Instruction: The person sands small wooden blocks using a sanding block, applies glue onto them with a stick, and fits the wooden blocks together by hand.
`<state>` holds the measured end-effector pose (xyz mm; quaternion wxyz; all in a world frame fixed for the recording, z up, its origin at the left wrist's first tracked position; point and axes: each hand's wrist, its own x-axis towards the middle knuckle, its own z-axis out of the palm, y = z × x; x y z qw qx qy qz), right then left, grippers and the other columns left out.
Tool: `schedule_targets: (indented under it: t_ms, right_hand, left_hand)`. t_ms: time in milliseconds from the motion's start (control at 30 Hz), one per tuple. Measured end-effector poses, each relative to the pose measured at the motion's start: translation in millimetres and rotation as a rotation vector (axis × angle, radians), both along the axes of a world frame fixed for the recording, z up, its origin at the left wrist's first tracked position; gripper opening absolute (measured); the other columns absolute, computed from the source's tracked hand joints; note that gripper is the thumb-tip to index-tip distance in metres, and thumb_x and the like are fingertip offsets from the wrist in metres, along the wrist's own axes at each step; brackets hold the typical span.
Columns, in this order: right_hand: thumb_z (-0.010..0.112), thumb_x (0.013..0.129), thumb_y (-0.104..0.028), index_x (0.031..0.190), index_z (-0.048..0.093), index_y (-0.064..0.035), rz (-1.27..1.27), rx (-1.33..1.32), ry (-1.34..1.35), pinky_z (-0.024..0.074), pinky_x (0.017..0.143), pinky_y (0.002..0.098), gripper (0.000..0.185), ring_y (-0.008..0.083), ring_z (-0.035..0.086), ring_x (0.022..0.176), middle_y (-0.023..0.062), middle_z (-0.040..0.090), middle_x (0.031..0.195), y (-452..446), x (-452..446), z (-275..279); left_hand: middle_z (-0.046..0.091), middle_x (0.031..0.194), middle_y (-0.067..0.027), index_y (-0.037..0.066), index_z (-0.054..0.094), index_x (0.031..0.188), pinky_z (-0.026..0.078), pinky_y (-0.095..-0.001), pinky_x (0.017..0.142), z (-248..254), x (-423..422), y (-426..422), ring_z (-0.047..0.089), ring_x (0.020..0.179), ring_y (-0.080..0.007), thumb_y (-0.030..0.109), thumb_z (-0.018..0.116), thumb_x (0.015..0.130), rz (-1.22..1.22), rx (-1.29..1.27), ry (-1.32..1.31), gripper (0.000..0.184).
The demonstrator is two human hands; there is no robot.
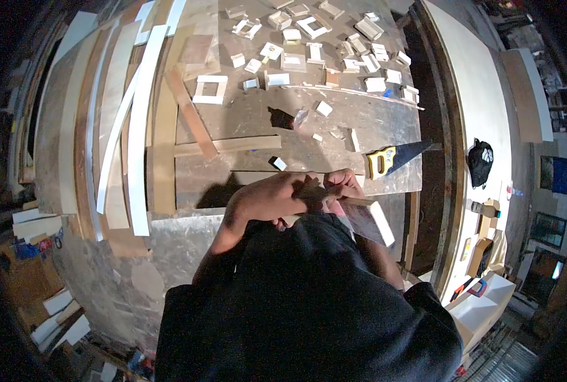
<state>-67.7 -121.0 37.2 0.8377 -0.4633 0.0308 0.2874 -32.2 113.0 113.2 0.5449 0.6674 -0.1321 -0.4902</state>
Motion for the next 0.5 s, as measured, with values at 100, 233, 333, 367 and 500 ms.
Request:
schedule_targets:
  t_ms: [100,233,333,367,500]
  right_hand:
    - [0.051,0.08,-0.002,0.069,0.054,0.0031,-0.046,0.005,-0.088,0.0328,0.037,0.0271,0.013,0.0134,0.047,0.036,0.0081,0.053,0.052,5,-1,12]
    - [0.05,0.08,0.002,0.066,0.055,0.003,-0.089,-0.131,-0.143,0.0346,0.038,0.0257,0.014,0.0113,0.047,0.037,0.007,0.055,0.053,10,-1,22]
    - [0.051,0.078,0.002,0.067,0.056,0.003,-0.124,-0.149,-0.175,0.0347,0.038,0.0255,0.012,0.012,0.049,0.039,0.0077,0.056,0.055,15,-4,30]
    - [0.053,0.078,0.001,0.068,0.056,0.0026,-0.144,-0.224,-0.294,0.0386,0.041,0.0261,0.011,0.0134,0.053,0.045,0.0085,0.059,0.058,13,-5,21]
    - [0.054,0.08,-0.003,0.067,0.056,0.0,-0.26,-0.217,-0.296,0.045,0.052,0.027,0.013,0.0138,0.056,0.054,0.0085,0.061,0.063,-5,-13,20]
  left_hand:
    - [0.065,0.091,-0.0086,0.0,0.059,0.108,0.05,-0.029,0.073,-32,-2,2,0.059,0.087,-0.0097,0.026,0.07,0.088,0.06,-0.235,0.025,0.035]
    - [0.065,0.104,-0.0052,0.001,0.054,0.127,0.048,-0.0281,0.08,-28,-24,-1,0.06,0.091,-0.0147,0.029,0.068,0.09,0.361,-0.375,0.189,0.049]
    - [0.066,0.1,-0.0074,0.003,0.055,0.125,0.05,-0.0273,0.075,-27,-32,-8,0.063,0.086,-0.0171,0.034,0.066,0.091,0.557,-0.322,0.332,0.048]
    - [0.067,0.097,-0.0086,0.003,0.056,0.123,0.05,-0.027,0.072,-36,-32,-5,0.064,0.083,-0.0177,0.036,0.065,0.091,0.609,-0.325,0.348,0.046]
    - [0.064,0.066,-0.0154,0.007,0.056,0.107,0.048,-0.0323,0.043,-60,-17,25,0.062,0.05,-0.0238,0.047,0.055,0.096,0.783,-0.776,0.512,0.041]
